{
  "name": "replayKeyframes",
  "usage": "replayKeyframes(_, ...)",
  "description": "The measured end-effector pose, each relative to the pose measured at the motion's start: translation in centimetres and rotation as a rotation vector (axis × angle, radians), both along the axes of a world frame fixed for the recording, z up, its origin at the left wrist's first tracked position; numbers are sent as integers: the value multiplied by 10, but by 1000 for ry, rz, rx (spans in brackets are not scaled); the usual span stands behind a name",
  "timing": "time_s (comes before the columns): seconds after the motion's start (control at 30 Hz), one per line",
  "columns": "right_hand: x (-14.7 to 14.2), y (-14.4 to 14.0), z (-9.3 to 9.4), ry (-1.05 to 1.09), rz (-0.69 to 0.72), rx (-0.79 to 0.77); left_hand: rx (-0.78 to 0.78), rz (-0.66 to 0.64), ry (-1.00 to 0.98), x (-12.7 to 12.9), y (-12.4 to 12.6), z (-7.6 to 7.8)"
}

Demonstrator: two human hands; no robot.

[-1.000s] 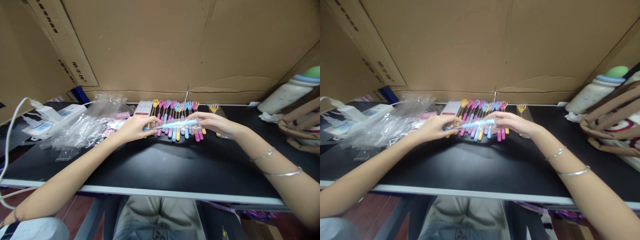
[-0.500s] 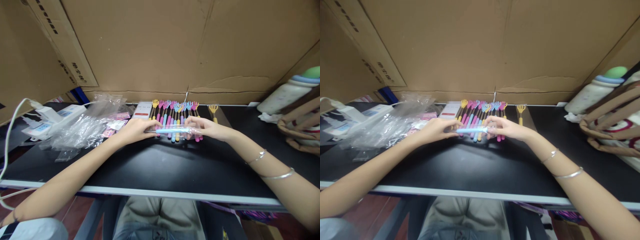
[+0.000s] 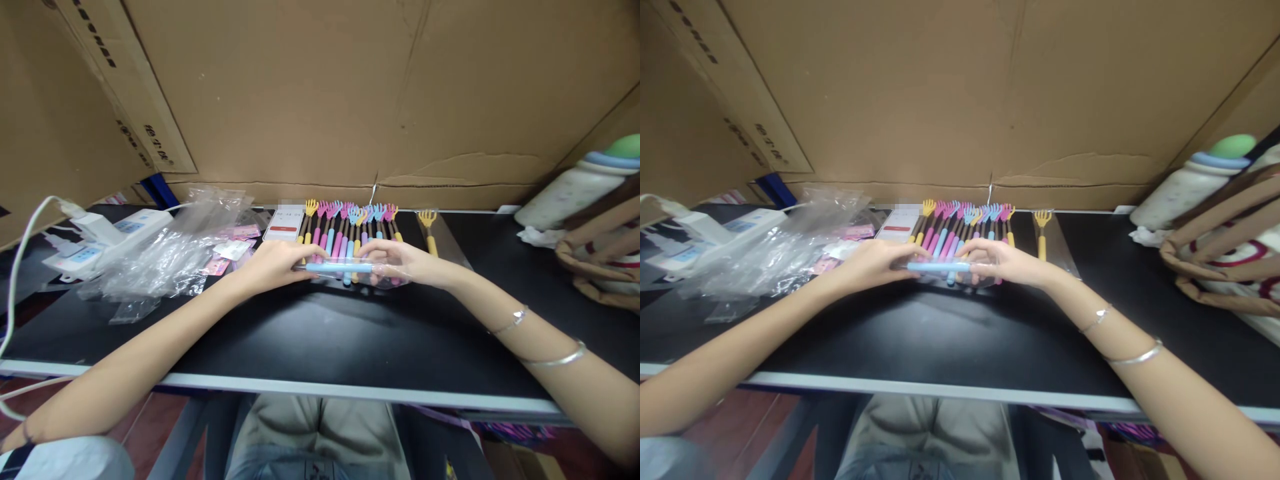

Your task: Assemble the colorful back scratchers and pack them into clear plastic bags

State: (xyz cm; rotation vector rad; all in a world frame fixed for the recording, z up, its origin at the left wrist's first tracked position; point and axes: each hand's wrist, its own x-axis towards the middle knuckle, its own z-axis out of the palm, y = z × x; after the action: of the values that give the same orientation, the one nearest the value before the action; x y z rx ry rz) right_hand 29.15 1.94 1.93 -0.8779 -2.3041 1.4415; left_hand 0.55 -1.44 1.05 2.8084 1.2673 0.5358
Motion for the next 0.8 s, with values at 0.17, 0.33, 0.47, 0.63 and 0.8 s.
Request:
replayKeyframes(0.17,-3,-4,3,13,-18,5,1,22,-2,1,-1,2)
replayKeyframes(0.33,-2,-7,6,50,-53,12,27,45,-39,2,-1,3)
replayKeyframes(0.47,-4,-8,7,76,-95,3,31,81,-91,2,0,3)
replayKeyframes(0.63,-16,-14,-2,208,-36,-28,24,147,-106,3,-1,2)
replayKeyframes(0.8,-29,-24,-12,335,-16,-31,47,169,-131,8,-5,3)
